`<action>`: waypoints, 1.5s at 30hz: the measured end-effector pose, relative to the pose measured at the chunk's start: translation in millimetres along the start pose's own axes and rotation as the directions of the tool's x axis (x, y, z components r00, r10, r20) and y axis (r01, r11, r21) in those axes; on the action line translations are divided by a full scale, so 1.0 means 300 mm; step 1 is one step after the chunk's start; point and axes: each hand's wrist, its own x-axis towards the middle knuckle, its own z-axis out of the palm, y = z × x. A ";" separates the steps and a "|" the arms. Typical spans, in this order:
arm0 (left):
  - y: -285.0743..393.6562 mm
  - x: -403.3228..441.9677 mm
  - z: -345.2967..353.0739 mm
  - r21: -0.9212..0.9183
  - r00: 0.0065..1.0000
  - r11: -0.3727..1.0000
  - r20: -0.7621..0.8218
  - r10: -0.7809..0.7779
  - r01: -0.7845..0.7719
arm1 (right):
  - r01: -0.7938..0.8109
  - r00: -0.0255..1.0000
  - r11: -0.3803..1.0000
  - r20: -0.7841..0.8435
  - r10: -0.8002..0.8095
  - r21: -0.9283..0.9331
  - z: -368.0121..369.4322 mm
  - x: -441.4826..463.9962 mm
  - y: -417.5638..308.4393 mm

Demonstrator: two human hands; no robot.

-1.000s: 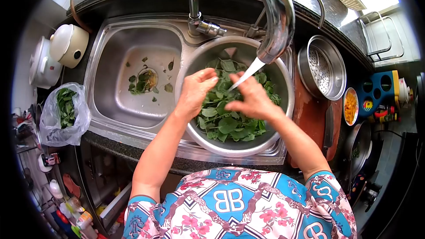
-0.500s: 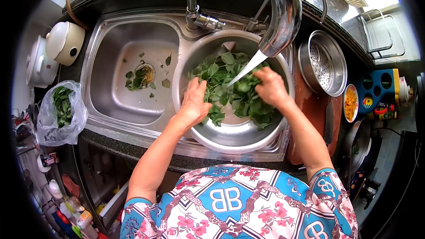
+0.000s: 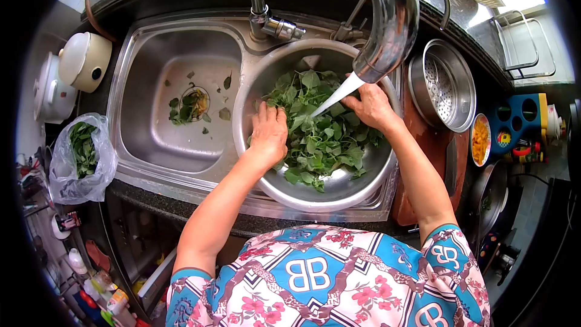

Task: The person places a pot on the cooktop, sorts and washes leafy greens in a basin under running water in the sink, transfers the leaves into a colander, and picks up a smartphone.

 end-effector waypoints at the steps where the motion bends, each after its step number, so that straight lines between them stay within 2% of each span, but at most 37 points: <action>1: 0.000 0.000 0.007 0.001 1.000 1.000 0.003 0.001 -0.001 | 0.028 0.998 0.999 0.048 -0.029 0.025 0.011 -0.005 0.010; 2: 0.000 0.000 0.013 0.012 1.000 1.000 -0.010 0.011 -0.010 | 0.024 0.999 0.999 0.048 -0.025 0.027 0.013 -0.020 -0.009; 4: 0.003 0.001 0.013 0.024 0.999 0.999 -0.023 0.022 -0.021 | -0.062 0.978 0.994 0.195 0.080 -0.094 0.029 -0.065 -0.086; 5: 0.004 0.001 0.007 -0.028 1.000 0.999 -0.004 0.019 -0.019 | -0.058 0.942 0.988 0.321 0.100 -0.140 0.052 -0.075 -0.103; 8: 0.009 0.002 -0.009 -0.156 0.999 0.987 0.045 -0.023 0.030 | 0.053 0.955 0.984 0.298 0.000 -0.170 0.115 -0.176 -0.198; 9: 0.011 0.003 -0.015 -0.232 0.995 0.970 0.076 -0.058 0.074 | 0.061 0.951 0.991 0.308 -0.021 -0.119 0.149 -0.204 -0.202; 10: 0.012 0.002 -0.020 -0.232 0.996 0.970 0.073 -0.056 0.072 | 0.067 0.948 0.995 0.316 -0.043 -0.067 0.178 -0.222 -0.200; 11: 0.010 -0.001 -0.025 -0.312 0.992 0.943 0.088 -0.095 0.118 | 0.010 0.918 0.998 0.396 0.016 -0.065 0.152 -0.224 -0.231; 12: 0.006 -0.007 -0.029 -0.388 0.985 0.907 0.109 -0.133 0.165 | 0.011 0.919 0.998 0.394 0.016 -0.065 0.130 -0.221 -0.231; 13: 0.000 -0.018 -0.036 -0.484 0.989 0.864 0.022 -0.148 0.140 | -0.025 0.940 0.996 0.341 -0.008 0.091 0.107 -0.218 -0.218; 14: -0.010 -0.024 -0.048 -0.482 0.989 0.865 0.024 -0.147 0.141 | -0.052 0.959 0.967 0.284 -0.021 0.248 0.080 -0.215 -0.205; 15: -0.021 -0.028 -0.065 -0.551 0.994 0.829 0.004 -0.110 0.094 | -0.042 0.988 0.938 0.155 -0.013 0.344 0.032 -0.200 -0.210; 16: -0.028 -0.032 -0.087 -0.617 0.997 0.785 -0.018 -0.075 0.048 | -0.077 0.988 0.911 0.152 0.016 0.406 -0.037 -0.180 -0.218; 18: -0.032 -0.046 -0.144 -0.750 0.991 0.648 0.093 -0.100 0.136 | -0.053 0.988 0.839 0.150 -0.034 0.542 -0.107 -0.142 -0.190; 20: -0.054 -0.045 -0.147 -0.695 0.992 0.718 -0.073 -0.104 0.024 | 0.057 0.960 0.854 0.206 -0.189 0.518 -0.149 -0.077 -0.174; 21: -0.053 -0.042 -0.150 -0.695 0.992 0.719 -0.073 -0.104 0.024 | 0.121 0.949 0.888 0.211 -0.235 0.444 -0.143 -0.046 -0.163; 22: -0.047 -0.038 -0.154 -0.606 0.989 0.794 -0.082 -0.125 0.050 | 0.071 0.950 0.921 0.254 -0.179 0.384 -0.123 -0.008 -0.152; 23: -0.041 -0.031 -0.160 -0.509 0.985 0.857 -0.094 -0.145 0.078 | 0.097 0.965 0.963 0.214 -0.153 0.253 -0.082 0.024 -0.116; 24: -0.035 -0.020 -0.169 -0.509 0.985 0.857 -0.094 -0.146 0.079 | 0.113 0.976 0.987 0.172 -0.132 0.116 -0.033 0.054 -0.076; 26: -0.020 0.010 -0.183 -0.494 0.999 0.869 -0.005 -0.050 0.041 | 0.140 0.970 0.987 0.189 -0.152 0.074 0.038 0.113 -0.030; 27: -0.023 0.034 -0.153 -0.417 0.999 0.908 0.024 -0.028 0.036 | 0.169 0.964 0.985 0.203 -0.171 0.029 0.075 0.129 -0.020; 28: -0.020 0.053 -0.126 -0.418 0.999 0.908 0.024 -0.030 0.038 | 0.193 0.964 0.981 0.184 -0.193 0.015 0.125 0.117 -0.017; 30: 0.000 0.081 -0.090 -0.290 0.997 0.957 0.076 -0.010 0.032 | 0.211 0.917 0.970 0.369 -0.152 -0.124 0.101 0.062 -0.125; 31: 0.006 0.088 -0.065 -0.212 0.993 0.977 0.114 0.033 -0.009 | 0.256 0.919 0.952 0.349 -0.185 -0.168 0.155 0.042 -0.101; 32: 0.021 0.096 -0.058 -0.188 0.984 0.981 0.166 0.070 -0.039 | 0.192 0.954 0.972 0.258 -0.152 -0.134 0.161 0.010 -0.119; 34: 0.055 0.100 -0.041 -0.256 0.995 0.966 0.103 -0.006 0.032 | -0.039 0.971 0.999 0.235 0.035 0.010 0.177 -0.018 -0.126; 35: 0.052 0.102 -0.034 -0.252 0.994 0.967 0.104 -0.008 0.035 | -0.037 0.972 0.999 0.235 0.033 0.014 0.171 -0.026 -0.121; 36: 0.046 0.112 -0.030 -0.389 0.996 0.919 0.071 -0.046 0.070 | -0.094 0.979 0.964 0.199 0.044 0.247 0.152 -0.032 -0.105; 37: 0.038 0.120 -0.025 -0.519 0.995 0.849 0.046 -0.088 0.099 | -0.139 0.983 0.873 0.170 0.065 0.468 0.130 -0.040 -0.093; 38: 0.034 0.123 -0.036 -0.519 0.995 0.848 0.049 -0.091 0.104 | -0.166 0.984 0.816 0.153 0.096 0.553 0.069 -0.053 -0.120; 40: 0.028 0.118 -0.092 -0.814 0.982 0.580 -0.076 -0.175 0.040 | -0.190 0.982 0.742 0.123 0.144 0.643 -0.024 -0.074 -0.144; 41: 0.016 0.110 -0.130 -0.820 0.979 0.570 -0.071 -0.190 0.051 | -0.211 0.976 0.681 0.108 0.191 0.702 -0.042 -0.087 -0.138; 42: -0.007 0.109 -0.155 -0.797 0.984 0.592 0.021 -0.177 0.123 | -0.225 0.967 0.614 0.095 0.238 0.756 -0.061 -0.100 -0.130; 43: -0.032 0.103 -0.142 -0.756 0.986 0.653 -0.068 -0.155 0.051 | -0.308 0.948 0.624 0.180 0.261 0.718 -0.093 -0.109 -0.124; 44: -0.051 0.096 -0.126 -0.705 0.980 0.709 -0.152 -0.128 -0.017 | -0.307 0.949 0.626 0.180 0.259 0.717 -0.092 -0.115 -0.098; 45: -0.064 0.086 -0.131 -0.706 0.980 0.708 -0.153 -0.130 -0.016 | -0.206 0.977 0.816 0.071 0.199 0.540 -0.076 -0.121 -0.066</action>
